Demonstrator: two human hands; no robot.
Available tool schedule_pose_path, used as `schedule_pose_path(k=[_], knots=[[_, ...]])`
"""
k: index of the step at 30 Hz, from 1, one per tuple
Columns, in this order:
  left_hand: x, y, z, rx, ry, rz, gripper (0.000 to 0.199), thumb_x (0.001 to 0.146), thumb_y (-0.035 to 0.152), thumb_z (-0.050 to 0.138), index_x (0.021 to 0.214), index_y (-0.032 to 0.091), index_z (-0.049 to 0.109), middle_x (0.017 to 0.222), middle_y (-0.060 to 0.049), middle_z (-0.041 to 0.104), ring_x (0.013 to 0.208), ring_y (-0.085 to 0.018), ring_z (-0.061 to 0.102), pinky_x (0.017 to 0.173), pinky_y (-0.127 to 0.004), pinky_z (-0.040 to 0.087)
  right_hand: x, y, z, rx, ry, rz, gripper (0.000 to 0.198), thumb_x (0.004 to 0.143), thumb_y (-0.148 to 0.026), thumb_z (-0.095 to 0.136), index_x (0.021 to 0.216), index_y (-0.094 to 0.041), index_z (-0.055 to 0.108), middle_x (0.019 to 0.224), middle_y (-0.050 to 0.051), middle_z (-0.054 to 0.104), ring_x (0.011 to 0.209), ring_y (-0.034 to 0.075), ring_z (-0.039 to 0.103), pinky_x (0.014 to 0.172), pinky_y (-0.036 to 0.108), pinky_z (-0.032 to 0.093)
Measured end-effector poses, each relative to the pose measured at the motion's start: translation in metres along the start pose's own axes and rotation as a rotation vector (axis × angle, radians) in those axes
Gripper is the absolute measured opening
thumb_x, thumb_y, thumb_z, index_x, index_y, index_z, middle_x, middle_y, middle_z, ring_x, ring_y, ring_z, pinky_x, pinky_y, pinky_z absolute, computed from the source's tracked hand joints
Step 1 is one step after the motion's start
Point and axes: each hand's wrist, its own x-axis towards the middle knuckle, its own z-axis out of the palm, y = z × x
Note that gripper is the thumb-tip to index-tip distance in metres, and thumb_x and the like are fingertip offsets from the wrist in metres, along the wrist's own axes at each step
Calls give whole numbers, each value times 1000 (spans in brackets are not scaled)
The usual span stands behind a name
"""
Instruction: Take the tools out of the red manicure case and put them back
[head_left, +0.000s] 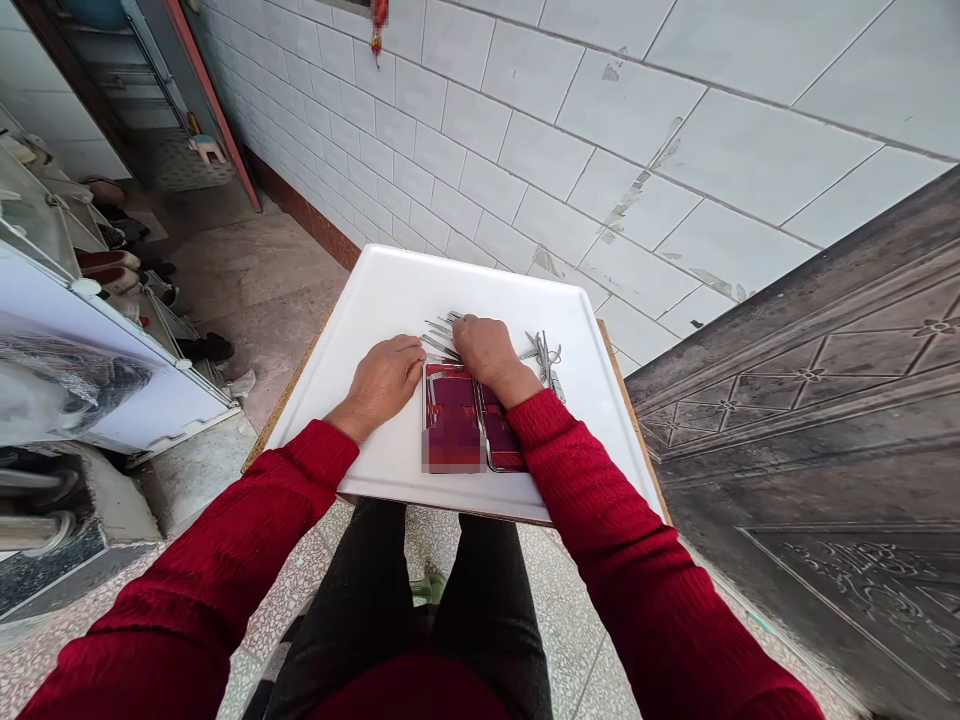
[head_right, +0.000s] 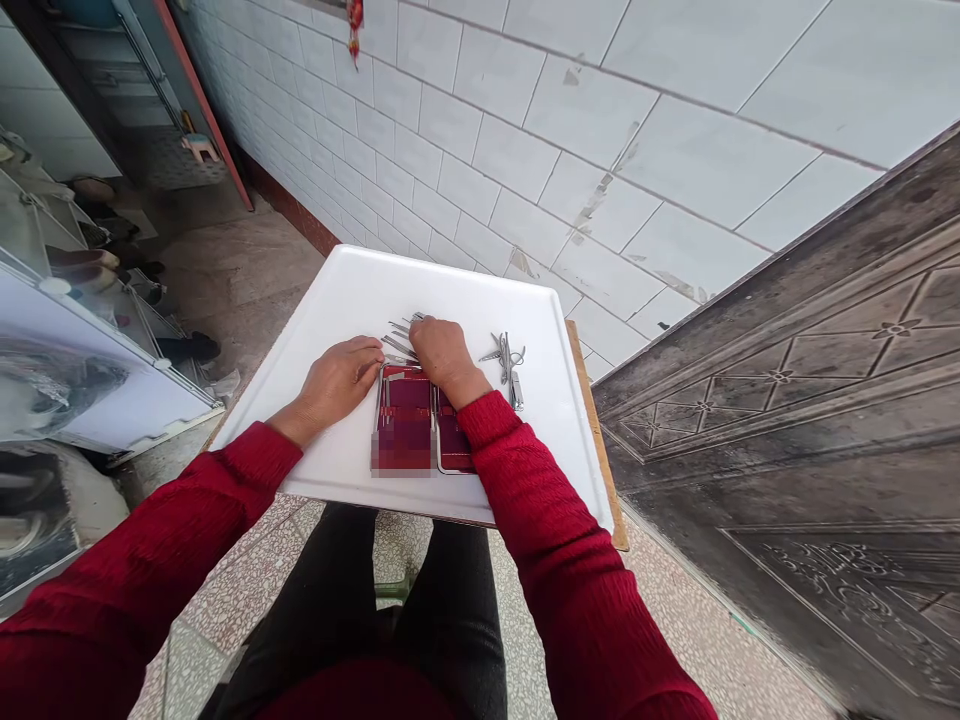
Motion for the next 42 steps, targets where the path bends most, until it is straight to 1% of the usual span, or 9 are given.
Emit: schedule_pose_path(k=[8,13,16,19,23,28,32,38,42], knots=[[0,1,-1,4,-3,-16,26,97,16,50,99,19,75,120,-10,77,112,-27,72,102,-42,59,4,-1,5,4,-6,52,33,106,-12,39,124,-6,66,122,25,73,109,29,74,85,34,53],[0,1,-1,11,-4,-17,26,97,16,50,98,20,75,121,-10,77,110,-27,72,99,-42,60,2,4,6,137,45,128,30,104,-17,44,116,-9,71,120,21,76,107,30,74,81,34,50],[0,0,-1,10,3,-2,26,97,16,49,97,19,75,120,-10,77,111,-27,72,98,-42,60,1,12,11,363,124,184,18,99,-17,53,99,-14,72,105,14,79,95,26,73,78,31,48],[0,-2,0,6,16,16,26,97,16,49,96,20,75,117,-10,77,109,-27,72,98,-42,60,1,18,19,721,183,216,13,91,-13,61,81,-19,65,78,4,74,76,20,70,71,28,47],[0,-3,1,10,20,30,26,97,17,49,94,20,75,116,-9,77,108,-27,72,95,-42,60,3,20,28,1227,103,257,20,86,-11,65,71,-22,58,54,-4,60,50,14,60,57,25,45],[0,-2,1,7,25,26,26,97,16,49,96,20,75,117,-9,77,109,-26,72,97,-42,60,4,17,31,1520,58,287,18,79,-7,76,89,-18,65,56,-4,65,47,12,58,46,21,40],[0,-1,1,-11,12,15,26,95,16,50,96,20,75,118,-9,77,107,-27,72,97,-43,61,3,16,30,1640,30,252,33,71,-7,85,98,-14,69,60,-3,68,49,11,57,42,19,38],[0,-1,0,-46,-6,17,29,100,23,47,98,20,76,119,-10,77,114,-27,71,100,-45,60,-1,23,24,1815,-41,207,63,69,-4,84,128,-14,63,68,-3,71,56,11,62,41,17,39],[0,-1,0,-52,3,33,30,103,29,48,97,20,76,122,-9,77,117,-27,70,102,-44,58,-5,23,18,1825,-68,183,70,69,-2,80,135,-14,59,68,-5,69,53,12,62,40,18,40]])
